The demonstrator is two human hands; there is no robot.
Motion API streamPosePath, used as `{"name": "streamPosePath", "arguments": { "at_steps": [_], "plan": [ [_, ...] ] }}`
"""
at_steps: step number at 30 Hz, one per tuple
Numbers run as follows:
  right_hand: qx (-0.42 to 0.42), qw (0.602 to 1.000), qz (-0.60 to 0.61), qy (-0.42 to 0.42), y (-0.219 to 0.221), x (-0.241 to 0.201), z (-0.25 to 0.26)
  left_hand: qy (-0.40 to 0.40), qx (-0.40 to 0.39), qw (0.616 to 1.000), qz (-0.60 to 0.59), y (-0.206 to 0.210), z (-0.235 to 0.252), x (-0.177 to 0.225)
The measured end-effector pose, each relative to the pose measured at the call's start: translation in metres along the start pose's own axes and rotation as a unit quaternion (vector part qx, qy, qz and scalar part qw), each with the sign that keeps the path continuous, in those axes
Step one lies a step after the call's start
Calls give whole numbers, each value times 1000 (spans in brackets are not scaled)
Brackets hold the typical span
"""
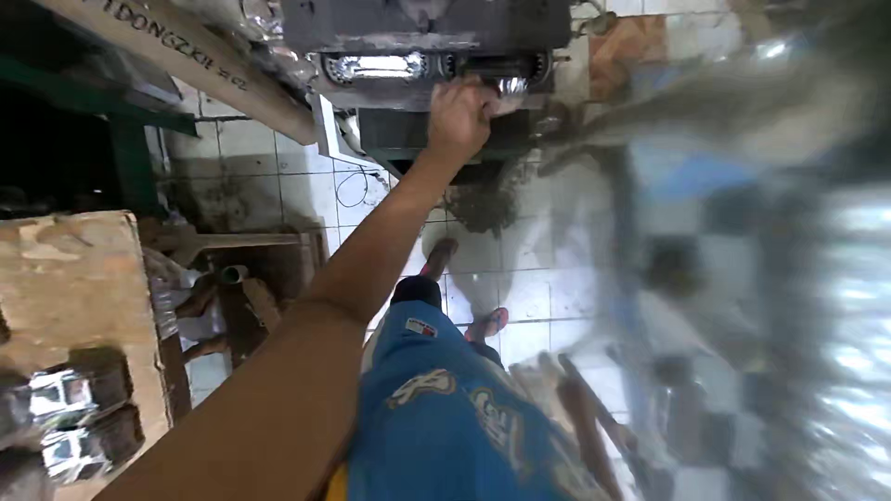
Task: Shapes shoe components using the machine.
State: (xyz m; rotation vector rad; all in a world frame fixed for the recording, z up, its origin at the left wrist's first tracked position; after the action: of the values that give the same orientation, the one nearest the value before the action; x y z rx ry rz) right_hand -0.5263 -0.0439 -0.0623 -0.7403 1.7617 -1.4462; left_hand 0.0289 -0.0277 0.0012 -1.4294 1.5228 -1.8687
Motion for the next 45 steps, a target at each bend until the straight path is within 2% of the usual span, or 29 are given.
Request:
{"name": "streamPosePath", "arguments": {
  "at_steps": [1,2,3,4,5,7,8,9,10,12,14,16,17,20,23,26,28,30,32,34,36,38,41,45],
  "plan": [
    [-95,994,55,-13,12,4,48,-5,-42,999,3,-12,-7,-26],
    [-186,978,88,-17,8,-10,113,-4,-66,998,13,-20,-6,-58],
    [-224,969,104,-31,-8,-41,179,-4,-70,997,25,-26,2,-93],
    [-212,970,97,-68,-28,-77,237,-6,-70,997,38,-28,11,-124],
    [-159,976,80,-123,-46,-111,285,-8,-72,997,41,-27,18,-147],
    [-30,975,45,-217,-74,-175,365,-10,-17,1000,20,-37,14,-162],
    [8,969,26,-247,-79,-195,398,-9,29,1000,-5,-51,1,-159],
    [16,965,13,-260,-77,-202,427,-12,55,998,-37,-66,-20,-156],
    [28,964,1,-264,-71,-197,453,-28,42,996,-78,-82,-47,-158],
    [58,965,-11,-256,-57,-177,485,-75,-61,982,-164,-92,-115,-183],
    [72,959,-13,-273,-51,-184,500,-191,-227,931,-214,-67,-197,-228],
    [62,951,-18,-304,-43,-213,511,-312,-398,839,-202,-28,-284,-274],
    [48,949,-14,-312,-39,-223,514,-343,-431,809,-203,-16,-321,-286],
    [22,938,27,-346,-41,-221,519,-375,-374,786,-318,-1,-380,-299],
    [-25,921,78,-381,-49,-208,517,-407,-355,759,-363,-6,-384,-297],
    [-45,930,87,-355,-45,-216,507,-423,-393,741,-343,-19,-380,-289],
    [21,936,87,-341,-23,-257,494,-447,-409,722,-334,-22,-382,-288],
    [87,935,64,-339,15,-333,480,-478,-401,717,-312,-11,-386,-292],
    [72,936,84,-335,43,-419,473,-509,-352,725,-300,-4,-386,-291],
    [14,935,108,-337,44,-466,476,-510,-320,747,-281,-2,-383,-289],
    [-34,941,110,-317,26,-455,476,-507,-341,740,-281,2,-394,-293],
    [-43,947,82,-307,14,-431,479,-502,-393,696,-330,8,-405,-307],
    [-41,942,81,-323,20,-436,481,-514,-387,645,-412,12,-422,-326],
    [-51,946,64,-314,17,-444,479,-538,-363,669,-362,-7,-390,-300]
  ]
}}
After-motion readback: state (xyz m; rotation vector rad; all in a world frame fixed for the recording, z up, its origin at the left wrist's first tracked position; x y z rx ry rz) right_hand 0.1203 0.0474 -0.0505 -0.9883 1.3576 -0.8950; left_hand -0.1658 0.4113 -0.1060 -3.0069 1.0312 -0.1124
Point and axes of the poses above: each hand's wrist, its own z-axis towards the middle knuckle, its own y-axis out of the palm, x = y × z, the point moved 4 cm from there along z, towards the middle knuckle, and after that the axes turned 13 degrees about -y, right-handed, at the moved point
